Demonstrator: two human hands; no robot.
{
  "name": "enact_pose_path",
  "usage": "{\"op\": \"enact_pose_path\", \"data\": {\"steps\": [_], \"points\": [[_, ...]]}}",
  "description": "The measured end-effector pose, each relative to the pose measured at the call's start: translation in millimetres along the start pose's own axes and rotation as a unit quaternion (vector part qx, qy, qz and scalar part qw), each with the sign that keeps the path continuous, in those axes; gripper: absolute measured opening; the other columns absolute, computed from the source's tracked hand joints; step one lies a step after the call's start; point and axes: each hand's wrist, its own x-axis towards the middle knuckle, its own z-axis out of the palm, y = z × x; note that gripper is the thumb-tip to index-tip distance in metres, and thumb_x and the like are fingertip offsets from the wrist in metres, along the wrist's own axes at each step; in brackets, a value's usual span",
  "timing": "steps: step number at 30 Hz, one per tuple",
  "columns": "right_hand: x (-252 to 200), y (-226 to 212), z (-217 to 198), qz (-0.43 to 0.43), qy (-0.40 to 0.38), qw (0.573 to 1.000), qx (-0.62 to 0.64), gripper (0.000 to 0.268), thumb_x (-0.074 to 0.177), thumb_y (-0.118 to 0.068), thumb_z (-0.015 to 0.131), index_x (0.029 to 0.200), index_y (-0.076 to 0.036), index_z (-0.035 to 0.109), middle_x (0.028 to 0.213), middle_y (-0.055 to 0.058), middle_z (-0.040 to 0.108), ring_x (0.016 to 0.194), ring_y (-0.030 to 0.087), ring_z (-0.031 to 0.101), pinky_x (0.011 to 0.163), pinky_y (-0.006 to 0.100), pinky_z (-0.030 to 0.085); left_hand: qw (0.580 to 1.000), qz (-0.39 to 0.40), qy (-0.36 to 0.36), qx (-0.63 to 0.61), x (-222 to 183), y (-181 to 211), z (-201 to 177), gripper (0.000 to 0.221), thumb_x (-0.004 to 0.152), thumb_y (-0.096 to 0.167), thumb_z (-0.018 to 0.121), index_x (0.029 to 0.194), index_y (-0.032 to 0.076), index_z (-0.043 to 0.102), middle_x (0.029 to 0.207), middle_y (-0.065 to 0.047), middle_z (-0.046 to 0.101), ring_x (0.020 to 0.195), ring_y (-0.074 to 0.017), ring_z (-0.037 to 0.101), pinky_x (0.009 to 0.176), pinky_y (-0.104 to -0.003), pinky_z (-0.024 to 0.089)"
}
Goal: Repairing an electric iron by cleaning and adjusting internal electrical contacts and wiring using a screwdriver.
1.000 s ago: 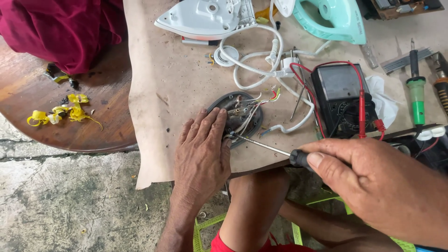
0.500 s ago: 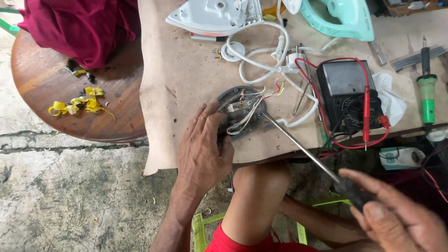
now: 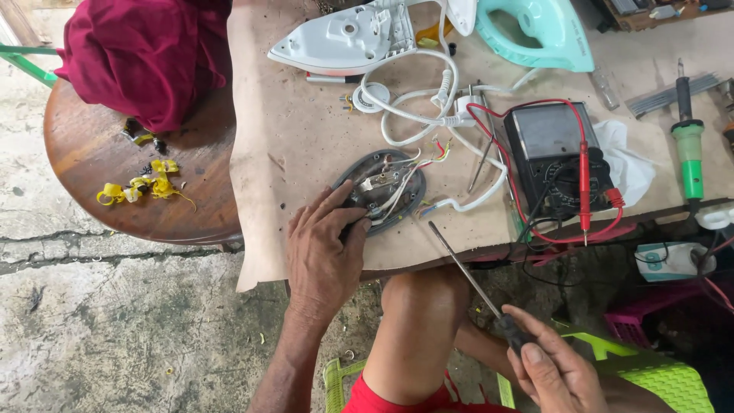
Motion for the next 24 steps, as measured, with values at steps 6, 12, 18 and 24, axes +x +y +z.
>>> {"op": "enact_pose_path", "data": {"steps": [6, 12, 18, 24], "points": [[22, -12, 0, -0.447, 0.001, 0.82, -0.358, 0.049, 0.094, -0.028, 0.058, 0.141, -0.014, 0.064, 0.125, 0.002, 0.077, 0.114, 0.017, 0.073, 0.098, 0.03, 0.053, 1.0, 0.026, 0.009, 0.015, -3, -6, 3, 0.02, 0.091, 0.03, 0.069, 0.1, 0.018, 0.081, 0.138, -0.003, 0.069, 0.133, -0.0252, 0.06, 0.107, -0.043, 0.035], [21, -52, 12, -0.536, 0.035, 0.765, -0.355, 0.047, 0.098, -0.02, 0.058, 0.143, -0.006, 0.061, 0.116, 0.01, 0.075, 0.1, 0.024, 0.073, 0.092, 0.035, 0.054, 0.997, 0.044, 0.006, 0.059, 0, -1, 0, 0.02, 0.089, 0.032, 0.067, 0.1, 0.02, 0.077, 0.139, -0.002, 0.069, 0.126, -0.0196, 0.064, 0.107, -0.044, 0.032], [47, -89, 35, -0.596, 0.093, 0.693, -0.396, 0.05, 0.103, -0.016, 0.057, 0.148, 0.004, 0.052, 0.133, 0.021, 0.068, 0.116, 0.037, 0.067, 0.097, 0.044, 0.052, 0.994, 0.044, 0.003, 0.1, -2, 3, 9, 0.025, 0.085, 0.033, 0.063, 0.103, 0.019, 0.071, 0.144, -0.008, 0.064, 0.131, -0.0253, 0.059, 0.11, -0.049, 0.031], [81, -134, 81, -0.613, 0.174, 0.606, -0.476, 0.049, 0.1, -0.018, 0.067, 0.146, -0.002, 0.057, 0.103, 0.012, 0.062, 0.09, 0.03, 0.063, 0.072, 0.041, 0.057, 0.996, 0.038, -0.039, 0.07, -1, -2, 3, 0.023, 0.085, 0.027, 0.062, 0.102, 0.016, 0.072, 0.147, -0.008, 0.061, 0.137, -0.0313, 0.053, 0.114, -0.05, 0.033]]}}
